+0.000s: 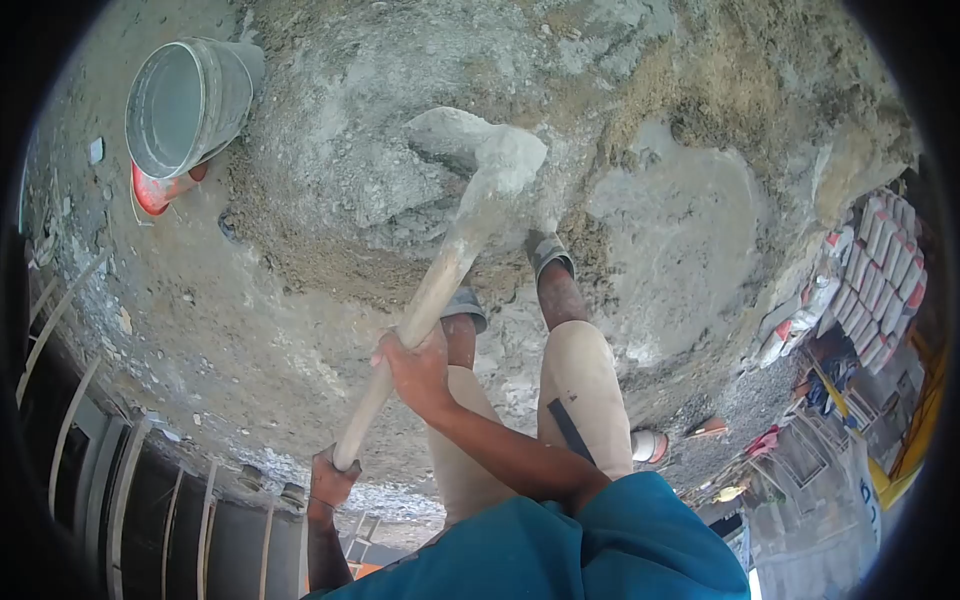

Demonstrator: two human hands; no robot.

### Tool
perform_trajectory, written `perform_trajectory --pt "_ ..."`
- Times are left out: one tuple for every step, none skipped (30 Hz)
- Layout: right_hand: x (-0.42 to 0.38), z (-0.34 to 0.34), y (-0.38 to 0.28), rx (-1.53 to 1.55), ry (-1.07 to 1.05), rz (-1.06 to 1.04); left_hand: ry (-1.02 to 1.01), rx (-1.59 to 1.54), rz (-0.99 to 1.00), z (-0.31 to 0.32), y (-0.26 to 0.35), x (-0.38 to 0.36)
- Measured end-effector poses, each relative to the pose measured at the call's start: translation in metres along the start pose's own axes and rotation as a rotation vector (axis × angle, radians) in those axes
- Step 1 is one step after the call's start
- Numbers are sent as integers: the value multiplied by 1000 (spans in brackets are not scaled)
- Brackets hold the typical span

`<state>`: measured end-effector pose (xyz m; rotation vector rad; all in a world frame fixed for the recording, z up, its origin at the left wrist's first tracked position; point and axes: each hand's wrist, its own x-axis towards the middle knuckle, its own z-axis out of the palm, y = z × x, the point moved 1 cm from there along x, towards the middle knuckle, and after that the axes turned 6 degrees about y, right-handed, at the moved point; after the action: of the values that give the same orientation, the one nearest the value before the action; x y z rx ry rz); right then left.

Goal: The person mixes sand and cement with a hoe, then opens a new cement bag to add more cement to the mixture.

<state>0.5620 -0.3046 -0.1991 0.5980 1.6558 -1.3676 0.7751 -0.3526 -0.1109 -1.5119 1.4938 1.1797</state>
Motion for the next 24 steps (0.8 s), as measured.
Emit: perform_trajectory --pt "8 -6 -6 2 48 -28 -4 -36 34 13 7 5" --pt "19 -18 -14 -3 101 -52 -16 -75 65 29 15 9" --pt "35 -33 -26 -39 144 -68 -67 -102 114 46 31 21" --pt "60 -50 -41 -75 184 -94 -114 -133 170 65 52 42" --pt "90 -72 -51 -171 204 -177 -163 -206 308 89 66 63" --pt "119 -89 -62 -225 322 -266 -156 -317 510 123 77 90" --pt "148 -109 -75 -372 373 -250 -188 -263 478 146 104 108" --pt "187 -132 -81 -516 447 -307 -241 -334 486 168 129 127" --pt "221 -150 -88 -753 479 -289 -390 -507 395 187 149 143" --pt "260 -168 -86 -838 518 -208 -563 -611 207 188 171 152" --pt "291 -178 -72 -928 550 -135 -729 -721 19 185 184 158" --pt "300 -175 -49 -937 498 -76 -721 -766 18 186 173 161" --pt "311 -172 -21 -951 434 -14 -695 -801 -40 185 151 163" --pt "334 -187 35 -1002 452 0 -668 -825 -107 182 125 162" --pt "303 -159 57 -1124 424 -20 -629 -736 -61 176 91 162" --pt "248 -111 51 -886 429 66 -595 -628 -9 164 59 159" --pt "241 -114 73 -746 428 29 -588 -643 -14 147 44 149" --pt "207 -92 63 -564 410 95 -588 -669 -26 130 37 130" --pt "182 -82 60 -542 386 118 -590 -627 -71 109 31 107" --pt "157 -74 62 -458 362 132 -586 -574 -106 85 28 88" --pt "136 -72 73 -403 336 178 -570 -616 -104 66 20 67" --pt "104 -54 73 -323 322 184 -645 -672 -175 50 5 51" --pt "69 -35 70 -286 287 101 -656 -622 -196 37 -16 35" --pt "35 -18 66 -230 190 172 -675 -501 -201 22 -38 22"
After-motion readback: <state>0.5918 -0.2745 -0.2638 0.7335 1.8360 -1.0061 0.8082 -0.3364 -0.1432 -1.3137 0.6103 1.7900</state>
